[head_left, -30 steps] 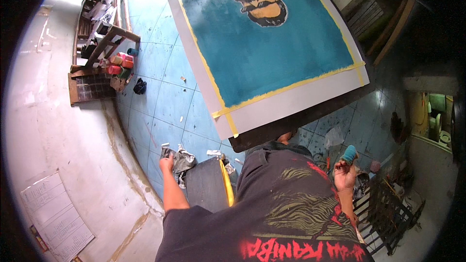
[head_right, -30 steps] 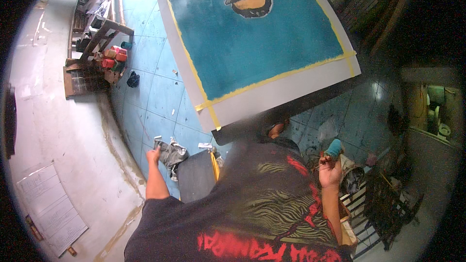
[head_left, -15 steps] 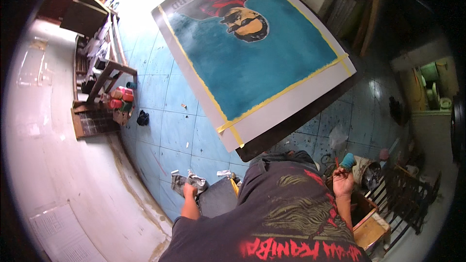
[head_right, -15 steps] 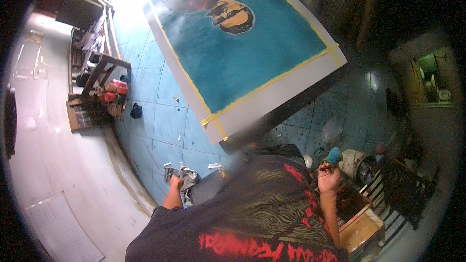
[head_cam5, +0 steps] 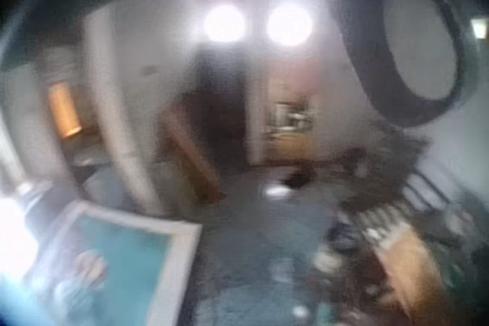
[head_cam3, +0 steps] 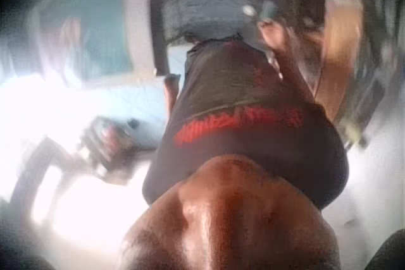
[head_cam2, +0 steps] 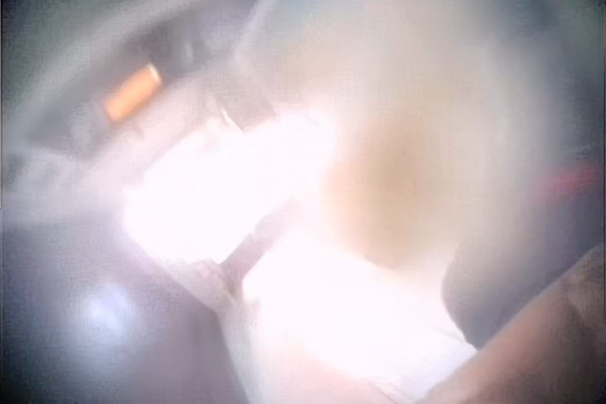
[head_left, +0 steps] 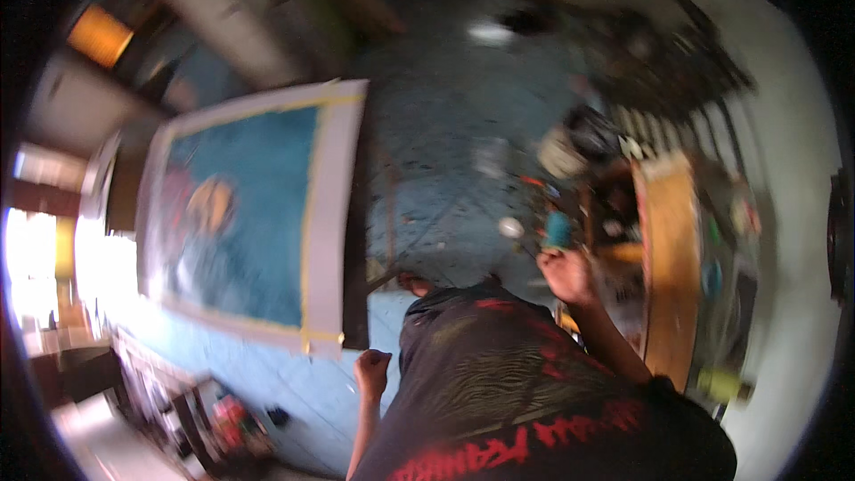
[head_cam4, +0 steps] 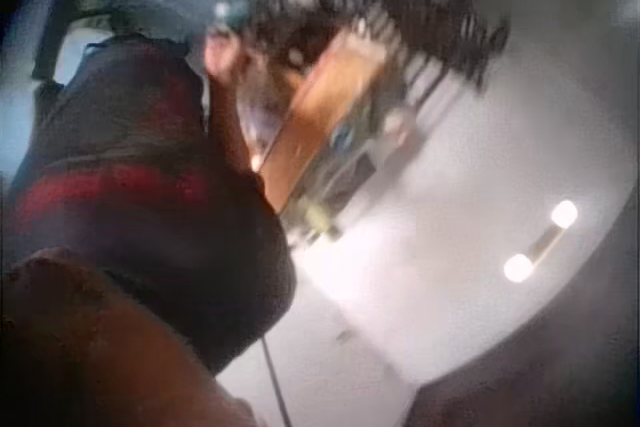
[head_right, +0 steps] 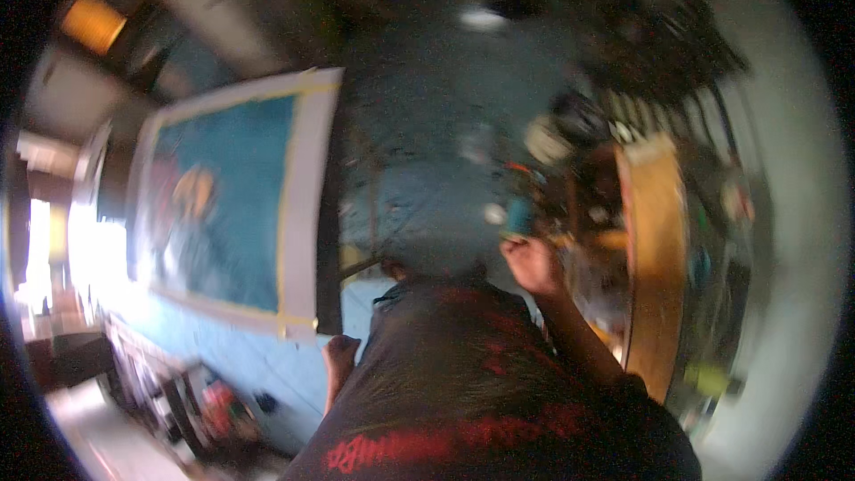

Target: The person applies teal paint to a large poster using a sponge, repeatedly dipping the sponge into a container and dabbing the surface. The person works on the background area around a printed portrait, moving across the poster to cover the taped-off region.

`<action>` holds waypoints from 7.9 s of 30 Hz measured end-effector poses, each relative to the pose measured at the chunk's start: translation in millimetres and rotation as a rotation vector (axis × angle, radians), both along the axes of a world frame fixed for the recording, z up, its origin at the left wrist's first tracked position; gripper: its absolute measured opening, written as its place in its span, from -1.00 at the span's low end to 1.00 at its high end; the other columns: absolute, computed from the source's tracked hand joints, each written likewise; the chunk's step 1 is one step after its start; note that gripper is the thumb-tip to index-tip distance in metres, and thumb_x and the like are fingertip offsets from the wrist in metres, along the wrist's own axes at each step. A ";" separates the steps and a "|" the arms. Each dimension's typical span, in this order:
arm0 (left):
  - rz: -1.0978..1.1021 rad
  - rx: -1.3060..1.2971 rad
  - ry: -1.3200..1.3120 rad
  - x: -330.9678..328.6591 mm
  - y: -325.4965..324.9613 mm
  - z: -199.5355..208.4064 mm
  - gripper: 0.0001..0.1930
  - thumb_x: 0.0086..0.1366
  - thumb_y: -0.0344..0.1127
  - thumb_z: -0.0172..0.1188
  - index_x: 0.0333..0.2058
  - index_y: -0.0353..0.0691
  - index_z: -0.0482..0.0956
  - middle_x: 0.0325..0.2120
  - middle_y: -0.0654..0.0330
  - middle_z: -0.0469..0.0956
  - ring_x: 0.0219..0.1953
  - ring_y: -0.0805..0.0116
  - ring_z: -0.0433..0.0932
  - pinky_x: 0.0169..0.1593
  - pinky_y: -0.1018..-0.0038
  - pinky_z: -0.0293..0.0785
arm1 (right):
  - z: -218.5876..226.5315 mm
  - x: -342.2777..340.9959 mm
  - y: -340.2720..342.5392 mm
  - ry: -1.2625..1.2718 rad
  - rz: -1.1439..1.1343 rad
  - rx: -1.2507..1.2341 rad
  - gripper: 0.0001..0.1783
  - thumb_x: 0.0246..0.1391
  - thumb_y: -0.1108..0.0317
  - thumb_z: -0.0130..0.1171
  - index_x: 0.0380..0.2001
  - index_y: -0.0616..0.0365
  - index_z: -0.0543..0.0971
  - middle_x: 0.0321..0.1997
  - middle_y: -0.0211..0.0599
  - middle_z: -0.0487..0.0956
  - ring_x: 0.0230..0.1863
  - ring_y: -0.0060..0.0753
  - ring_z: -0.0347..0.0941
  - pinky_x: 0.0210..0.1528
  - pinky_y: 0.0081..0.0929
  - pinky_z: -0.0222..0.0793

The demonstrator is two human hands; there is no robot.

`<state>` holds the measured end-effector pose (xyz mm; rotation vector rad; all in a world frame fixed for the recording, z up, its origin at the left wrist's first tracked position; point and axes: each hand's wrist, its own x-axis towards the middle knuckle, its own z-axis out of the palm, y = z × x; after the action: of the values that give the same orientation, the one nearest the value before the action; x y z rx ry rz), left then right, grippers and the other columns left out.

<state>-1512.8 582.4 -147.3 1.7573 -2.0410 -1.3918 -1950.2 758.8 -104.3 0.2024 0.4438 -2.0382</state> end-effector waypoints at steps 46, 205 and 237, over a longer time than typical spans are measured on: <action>-1.000 -0.236 0.832 -533.1 151.2 124.3 0.07 -0.28 -0.17 0.62 0.23 -0.28 0.19 0.15 -0.08 0.34 0.21 -0.09 0.32 0.27 0.13 0.24 | 121.6 -59.4 203.2 0.255 -0.766 0.257 -0.51 0.18 0.21 0.22 0.17 0.02 0.44 0.08 -0.39 0.55 0.04 -0.40 0.47 0.03 -0.36 0.44; 1.595 -0.363 -0.081 -72.1 18.2 72.2 0.11 -0.21 -0.18 0.64 0.26 -0.35 0.11 0.13 -0.06 0.33 0.16 0.10 0.39 0.24 0.26 0.31 | -106.8 332.3 -543.3 2.431 0.992 -0.874 -0.93 0.00 0.46 0.27 -0.43 0.23 0.63 -0.42 -0.08 0.56 -0.34 0.02 0.51 -0.26 -0.21 0.43; 1.329 -0.566 -0.167 -43.5 -58.3 41.5 0.02 -0.18 0.03 0.57 0.22 -0.29 0.25 0.14 -0.09 0.36 0.23 -0.11 0.30 0.29 0.08 0.19 | -1.9 328.9 -591.6 1.921 1.428 -0.370 -0.80 0.15 0.44 0.17 -0.21 0.30 0.66 -0.31 -0.33 0.69 -0.31 -0.55 0.56 -0.26 -0.55 0.46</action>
<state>-1556.3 524.1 -105.8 2.1616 -0.6864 -0.2288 -1621.3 167.2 -106.2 -1.8457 0.8671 -0.2629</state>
